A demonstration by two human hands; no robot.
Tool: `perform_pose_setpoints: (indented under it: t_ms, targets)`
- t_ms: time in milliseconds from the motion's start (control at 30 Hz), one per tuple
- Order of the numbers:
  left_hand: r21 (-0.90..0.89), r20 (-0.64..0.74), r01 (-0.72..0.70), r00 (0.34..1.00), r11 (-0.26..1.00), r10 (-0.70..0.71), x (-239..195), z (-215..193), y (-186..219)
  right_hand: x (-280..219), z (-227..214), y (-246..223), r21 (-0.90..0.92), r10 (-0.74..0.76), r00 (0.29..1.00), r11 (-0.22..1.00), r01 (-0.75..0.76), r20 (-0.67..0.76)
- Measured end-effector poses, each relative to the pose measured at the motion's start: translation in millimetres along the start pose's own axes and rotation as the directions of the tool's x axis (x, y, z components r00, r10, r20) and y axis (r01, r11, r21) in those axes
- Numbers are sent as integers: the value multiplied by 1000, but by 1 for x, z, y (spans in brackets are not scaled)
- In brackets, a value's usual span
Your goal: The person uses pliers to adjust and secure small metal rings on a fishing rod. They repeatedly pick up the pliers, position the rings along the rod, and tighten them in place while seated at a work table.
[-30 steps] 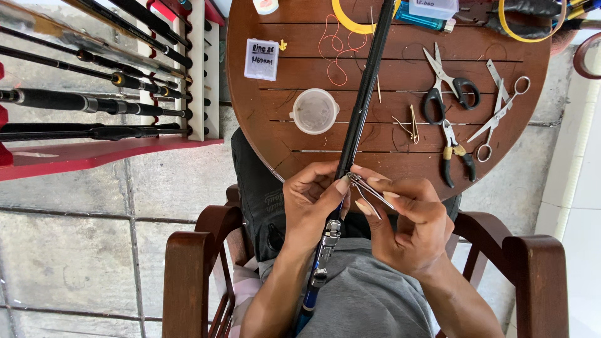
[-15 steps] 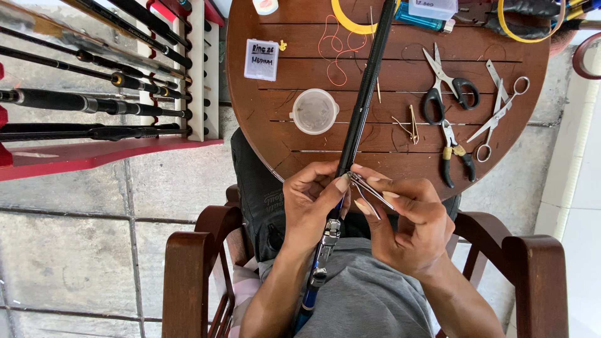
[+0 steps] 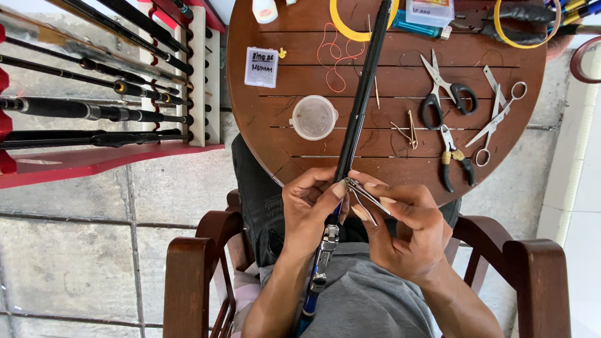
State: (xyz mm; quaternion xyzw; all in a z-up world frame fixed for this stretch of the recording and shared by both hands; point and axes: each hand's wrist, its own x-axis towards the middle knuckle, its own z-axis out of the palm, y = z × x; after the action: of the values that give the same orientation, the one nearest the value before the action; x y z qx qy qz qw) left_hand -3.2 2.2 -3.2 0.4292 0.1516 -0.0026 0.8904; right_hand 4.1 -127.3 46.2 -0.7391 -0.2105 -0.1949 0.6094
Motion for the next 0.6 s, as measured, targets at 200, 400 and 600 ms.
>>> perform_pose_setpoints:
  t_ms: [200, 400, 600]
  targets:
    - [-36, 22, 36, 999, 999, -35, -3, 5, 11, 1, -15, -4, 201, 170, 981, 962, -185, 89]
    - [-61, -8, 124, 992, 990, -124, -2, 4, 11, 3, -19, -4, 271, 268, 963, 928, -256, -7]
    - [-106, 12, 124, 992, 987, -123, -2, 4, 13, -4, -31, 4, 59, 360, 931, 932, -356, -59]
